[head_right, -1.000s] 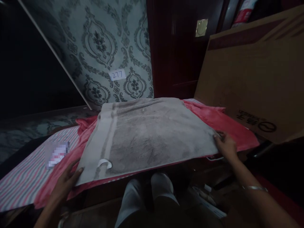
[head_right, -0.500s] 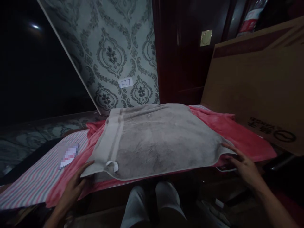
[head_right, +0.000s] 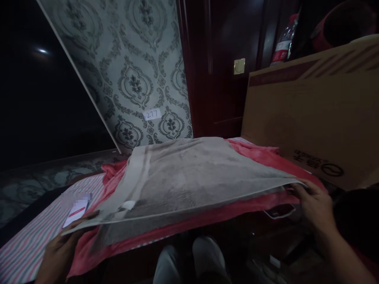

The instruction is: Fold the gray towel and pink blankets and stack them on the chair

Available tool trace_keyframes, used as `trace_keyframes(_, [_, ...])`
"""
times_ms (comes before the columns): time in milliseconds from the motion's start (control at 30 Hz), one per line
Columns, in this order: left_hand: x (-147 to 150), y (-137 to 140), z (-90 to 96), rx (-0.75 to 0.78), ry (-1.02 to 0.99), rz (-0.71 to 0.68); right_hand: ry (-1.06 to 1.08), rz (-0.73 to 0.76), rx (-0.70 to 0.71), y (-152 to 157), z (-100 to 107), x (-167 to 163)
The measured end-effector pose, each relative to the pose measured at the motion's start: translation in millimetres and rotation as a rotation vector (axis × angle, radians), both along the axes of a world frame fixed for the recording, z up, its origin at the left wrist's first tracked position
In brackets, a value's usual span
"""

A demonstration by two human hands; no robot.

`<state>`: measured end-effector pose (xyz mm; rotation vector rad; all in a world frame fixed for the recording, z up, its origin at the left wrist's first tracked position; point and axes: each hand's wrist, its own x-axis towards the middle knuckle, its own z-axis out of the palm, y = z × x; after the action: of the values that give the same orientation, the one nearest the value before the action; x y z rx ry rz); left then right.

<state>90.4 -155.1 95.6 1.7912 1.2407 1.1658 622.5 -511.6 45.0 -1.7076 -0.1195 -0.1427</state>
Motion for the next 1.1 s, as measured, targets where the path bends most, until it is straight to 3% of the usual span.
trace_keyframes(133, [-6, -2, -0.7, -0.002, -0.034, 0.039, 0.033, -0.039, 0.075, -1, -1, -1])
trace_keyframes(267, [-12, 7, -11.2, -0.08, 0.027, -0.036, 0.039, -0.003, 0.028, 2, -7, -4])
trace_keyframes(533, [-23, 22, -31.1, -0.087, 0.008, -0.055, -0.028, -0.025, -0.062, 0, -12, -2])
trace_keyframes(667, [-11, 21, -23.4, -0.067, -0.014, -0.01, -0.187, -0.028, -0.085, 10, -1, 5])
trace_keyframes(800, [12, 29, -10.0, -0.068, 0.074, 0.085, -0.112, 0.005, -0.075, 34, 9, 20])
trace_keyframes(933, [42, 52, -12.8, 0.071, 0.218, 0.099, -0.127, 0.058, -0.223, 62, 2, 42])
trace_keyframes(1100, [72, 72, -36.0, 0.094, 0.347, 0.202, -0.133, 0.091, -0.607, 89, -29, 61])
